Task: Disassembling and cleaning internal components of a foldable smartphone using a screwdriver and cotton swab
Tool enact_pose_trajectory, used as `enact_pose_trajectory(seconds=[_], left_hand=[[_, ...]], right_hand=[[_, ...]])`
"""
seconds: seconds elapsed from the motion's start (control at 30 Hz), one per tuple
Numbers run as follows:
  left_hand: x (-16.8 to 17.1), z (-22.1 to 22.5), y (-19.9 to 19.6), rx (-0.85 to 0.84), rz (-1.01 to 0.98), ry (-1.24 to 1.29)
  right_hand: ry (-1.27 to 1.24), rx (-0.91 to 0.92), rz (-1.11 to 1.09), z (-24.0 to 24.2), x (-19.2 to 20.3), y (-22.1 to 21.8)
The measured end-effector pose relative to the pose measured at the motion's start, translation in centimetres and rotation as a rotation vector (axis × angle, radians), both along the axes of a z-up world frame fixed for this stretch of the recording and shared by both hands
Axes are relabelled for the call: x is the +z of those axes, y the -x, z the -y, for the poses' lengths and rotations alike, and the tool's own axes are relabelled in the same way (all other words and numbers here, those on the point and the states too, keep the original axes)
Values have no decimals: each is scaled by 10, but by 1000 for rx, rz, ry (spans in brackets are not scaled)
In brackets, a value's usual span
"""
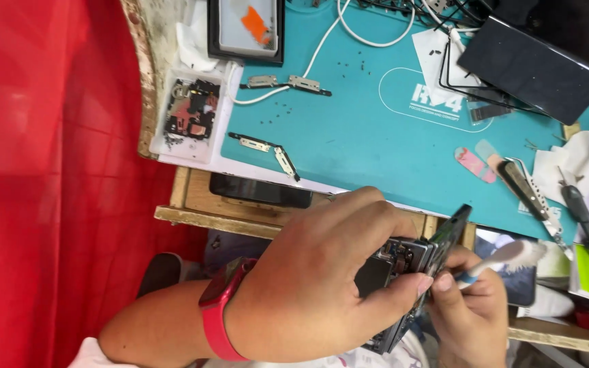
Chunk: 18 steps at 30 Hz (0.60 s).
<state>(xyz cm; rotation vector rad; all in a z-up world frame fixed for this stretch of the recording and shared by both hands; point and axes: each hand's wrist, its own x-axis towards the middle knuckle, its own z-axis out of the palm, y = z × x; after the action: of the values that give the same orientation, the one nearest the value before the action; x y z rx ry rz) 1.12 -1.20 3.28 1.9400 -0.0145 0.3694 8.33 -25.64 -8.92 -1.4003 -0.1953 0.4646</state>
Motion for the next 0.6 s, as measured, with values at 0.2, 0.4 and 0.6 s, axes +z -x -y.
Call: enact_pose_trajectory(seconds=[0.2,0.4,0.6], left_hand=[[-8,14,1,124,82,-142],[-9,14,-1,143,93,-146],[-3,6,0,38,113,-83]], right_hand=[[20,119,3,-8,5,-1],[12,159,-1,-9,4,-1],[-89,130,-9,23,-17,16]])
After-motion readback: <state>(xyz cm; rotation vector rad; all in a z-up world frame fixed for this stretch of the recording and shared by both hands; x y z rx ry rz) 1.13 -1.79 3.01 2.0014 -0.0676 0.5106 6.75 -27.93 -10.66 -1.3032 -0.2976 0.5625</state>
